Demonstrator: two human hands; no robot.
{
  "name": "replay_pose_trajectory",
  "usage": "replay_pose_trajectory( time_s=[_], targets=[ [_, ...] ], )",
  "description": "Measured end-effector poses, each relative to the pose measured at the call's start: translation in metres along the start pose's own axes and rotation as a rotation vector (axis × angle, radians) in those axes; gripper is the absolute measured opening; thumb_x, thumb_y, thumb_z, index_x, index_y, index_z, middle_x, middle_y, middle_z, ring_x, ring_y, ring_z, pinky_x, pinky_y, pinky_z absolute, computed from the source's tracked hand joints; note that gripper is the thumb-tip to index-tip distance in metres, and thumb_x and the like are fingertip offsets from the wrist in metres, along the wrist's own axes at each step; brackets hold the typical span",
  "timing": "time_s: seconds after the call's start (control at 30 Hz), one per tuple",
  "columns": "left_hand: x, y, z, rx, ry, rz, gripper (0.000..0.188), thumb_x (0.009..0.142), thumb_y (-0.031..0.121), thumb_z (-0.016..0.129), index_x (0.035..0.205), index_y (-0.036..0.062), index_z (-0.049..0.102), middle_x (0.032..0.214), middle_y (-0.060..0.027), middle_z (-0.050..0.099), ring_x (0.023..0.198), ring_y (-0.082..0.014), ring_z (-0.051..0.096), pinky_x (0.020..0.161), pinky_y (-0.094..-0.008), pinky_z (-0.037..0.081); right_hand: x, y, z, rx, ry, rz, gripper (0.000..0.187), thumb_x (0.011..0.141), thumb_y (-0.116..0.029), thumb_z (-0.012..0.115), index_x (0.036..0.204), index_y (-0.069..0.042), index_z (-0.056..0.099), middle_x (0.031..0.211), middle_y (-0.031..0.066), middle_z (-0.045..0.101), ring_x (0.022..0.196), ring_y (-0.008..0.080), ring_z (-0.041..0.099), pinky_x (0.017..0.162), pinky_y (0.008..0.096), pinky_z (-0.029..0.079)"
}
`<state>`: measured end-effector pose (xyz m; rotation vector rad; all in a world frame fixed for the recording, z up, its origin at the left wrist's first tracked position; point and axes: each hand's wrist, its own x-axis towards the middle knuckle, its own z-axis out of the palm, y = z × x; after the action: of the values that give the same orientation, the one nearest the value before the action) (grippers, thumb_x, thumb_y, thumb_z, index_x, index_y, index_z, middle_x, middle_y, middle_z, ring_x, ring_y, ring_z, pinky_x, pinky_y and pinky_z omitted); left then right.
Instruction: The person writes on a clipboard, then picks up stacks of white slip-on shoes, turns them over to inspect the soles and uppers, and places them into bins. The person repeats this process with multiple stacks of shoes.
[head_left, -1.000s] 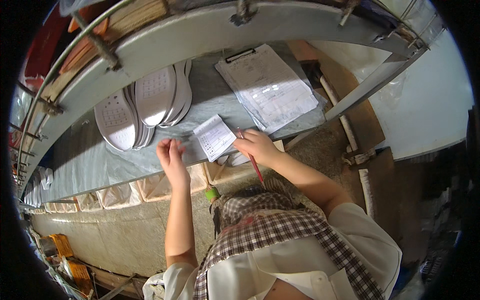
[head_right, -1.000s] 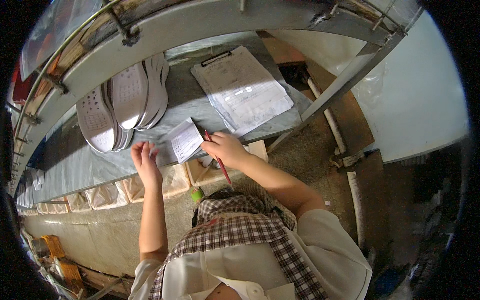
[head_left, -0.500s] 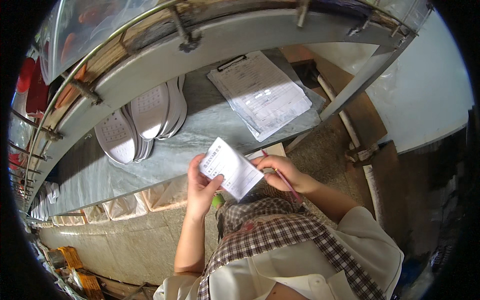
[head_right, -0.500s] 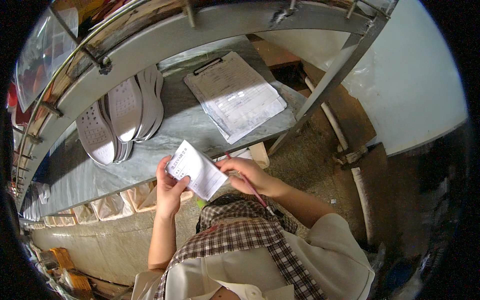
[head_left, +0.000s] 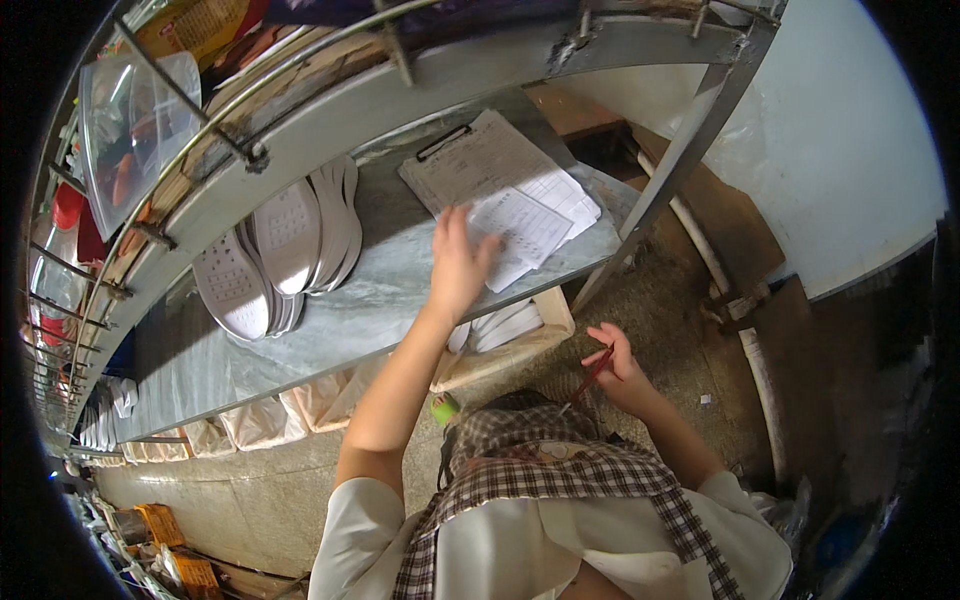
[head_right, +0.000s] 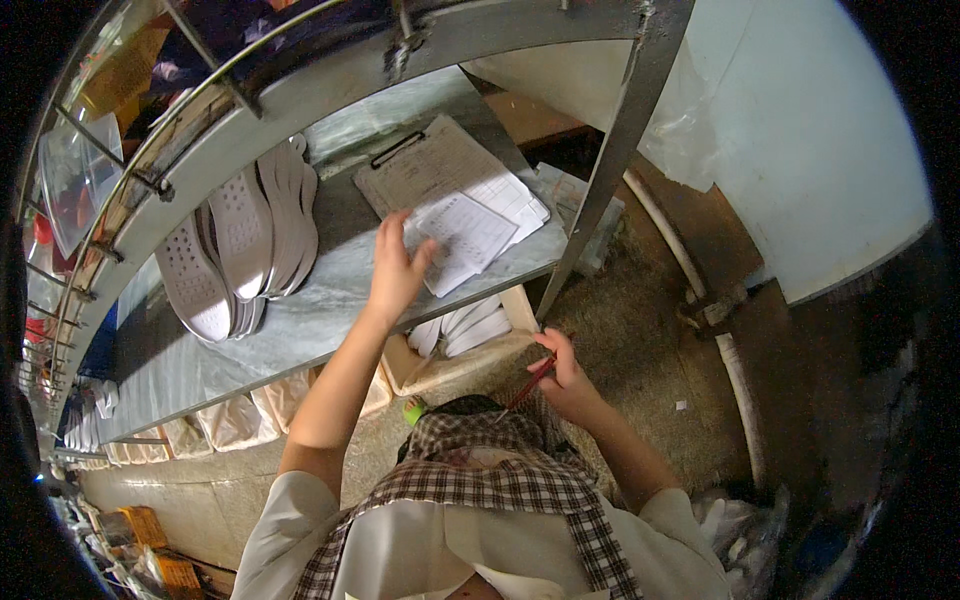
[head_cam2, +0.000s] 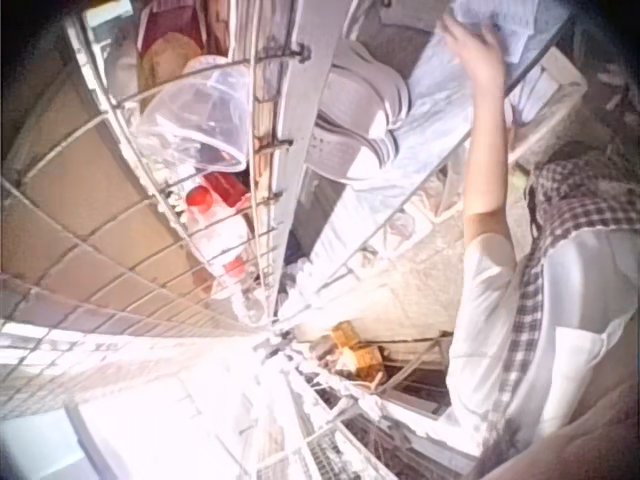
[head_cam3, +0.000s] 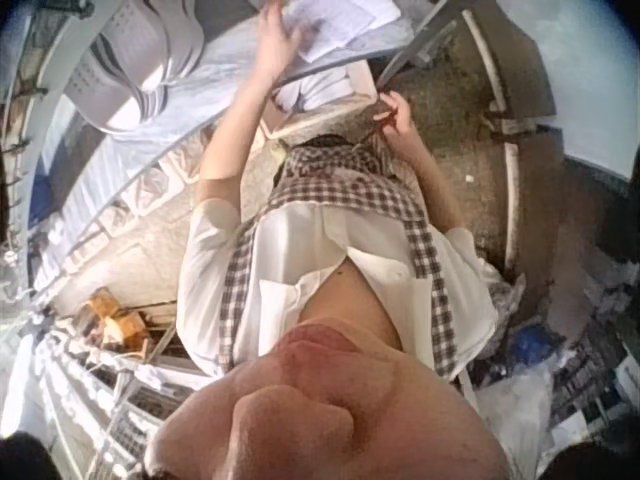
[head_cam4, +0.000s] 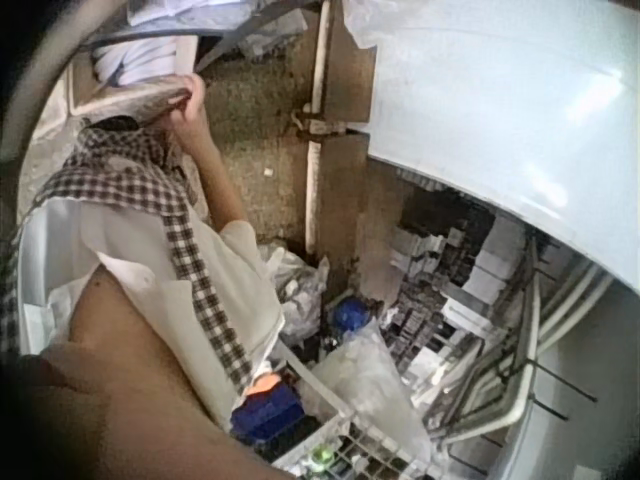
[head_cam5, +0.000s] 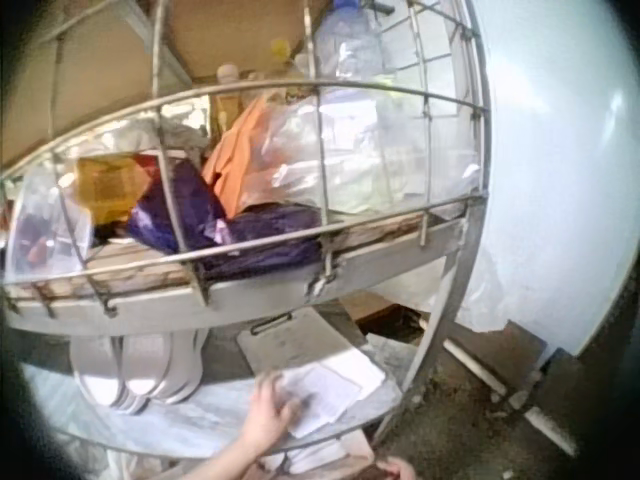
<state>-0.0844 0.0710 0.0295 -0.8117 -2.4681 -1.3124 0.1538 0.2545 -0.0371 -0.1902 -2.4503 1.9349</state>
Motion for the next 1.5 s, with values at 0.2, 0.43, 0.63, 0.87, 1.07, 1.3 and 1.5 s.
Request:
replay_pose_trajectory(
  time_s=[0.2,0.43,0.63,0.87,1.07,1.3,1.5],
  targets=[
    [-0.051,-0.002,-0.001,0.474,-0.259,0.13,0.033,0.074,0.024,0.07,0.106,0.019,0.063,0.12,-0.0152,0.053,0.112,-0.0331,0.05,0.096,-0.0478,0.038,-0.007,0.014,0.002,-0.167,-0.048,0.019,0.045,0.089,-0.008,0.053,0.132,-0.004,0.039,0.131,0.0139,0.044,0.103,0.0225,0.056,0.086,0.0335,0.046],
    [-0.032,-0.015,0.019,0.497,-0.247,0.162,0.025,0.077,0.021,0.063,0.102,0.0211,0.066,0.117,-0.0129,0.056,0.112,-0.0313,0.051,0.097,-0.0482,0.037,0.005,0.019,0.048,-0.416,-0.522,-0.159,0.029,0.089,-0.014,0.055,0.117,-0.009,0.05,0.11,0.0149,0.058,0.086,0.034,0.061,0.073,0.0402,0.05],
    [0.011,-0.018,0.045,0.595,-0.291,0.118,0.029,0.084,0.024,0.057,0.113,0.0216,0.061,0.124,-0.0119,0.053,0.114,-0.0314,0.051,0.099,-0.0474,0.036,0.021,0.025,0.083,-0.612,-1.089,-0.456,0.019,0.09,-0.008,0.043,0.107,-0.005,0.05,0.109,0.0192,0.056,0.091,0.0353,0.058,0.077,0.0449,0.047],
    [-0.056,0.001,0.001,0.194,0.003,0.202,0.037,0.08,0.022,0.064,0.113,0.0083,0.055,0.124,-0.0138,0.051,0.115,-0.0289,0.049,0.094,-0.0414,0.041,0.031,0.068,0.168,-1.438,-1.725,-0.312,0.02,0.087,-0.01,0.054,0.105,-0.004,0.06,0.107,0.0157,0.06,0.086,0.0316,0.059,0.072,0.044,0.046],
    [-0.234,-0.01,-0.101,0.049,0.018,-0.496,0.035,0.087,0.029,0.063,0.063,0.0032,0.064,0.058,-0.0118,0.06,0.051,-0.0262,0.055,0.05,-0.0347,0.044,-0.002,0.027,0.228,-1.566,-1.909,-0.435,0.027,0.088,-0.011,0.053,0.112,-0.003,0.062,0.117,0.0178,0.058,0.1,0.0327,0.058,0.081,0.039,0.049],
    [-0.444,-0.008,-0.16,-0.636,0.757,-1.022,0.037,0.099,0.03,0.042,0.065,0.014,0.039,0.053,0.009,0.032,0.044,-0.0026,0.027,0.04,-0.0224,0.02,-0.002,-0.064,0.22,-0.371,-1.234,0.142,0.031,0.095,-0.032,0.048,0.088,-0.004,0.059,0.077,0.0078,0.062,0.069,0.0154,0.063,0.063,0.0275,0.052],
    [-0.54,0.017,-0.138,-0.493,0.773,-1.048,0.039,0.087,0.019,0.062,0.121,0.0059,0.048,0.107,-0.0074,0.05,0.089,-0.0169,0.052,0.071,-0.0281,0.047,0.005,-0.062,0.212,-0.241,-0.706,-0.077,0.031,0.091,-0.015,0.054,0.119,-0.001,0.052,0.09,0.011,0.067,0.096,0.0189,0.061,0.081,0.0306,0.049]
  ],
)
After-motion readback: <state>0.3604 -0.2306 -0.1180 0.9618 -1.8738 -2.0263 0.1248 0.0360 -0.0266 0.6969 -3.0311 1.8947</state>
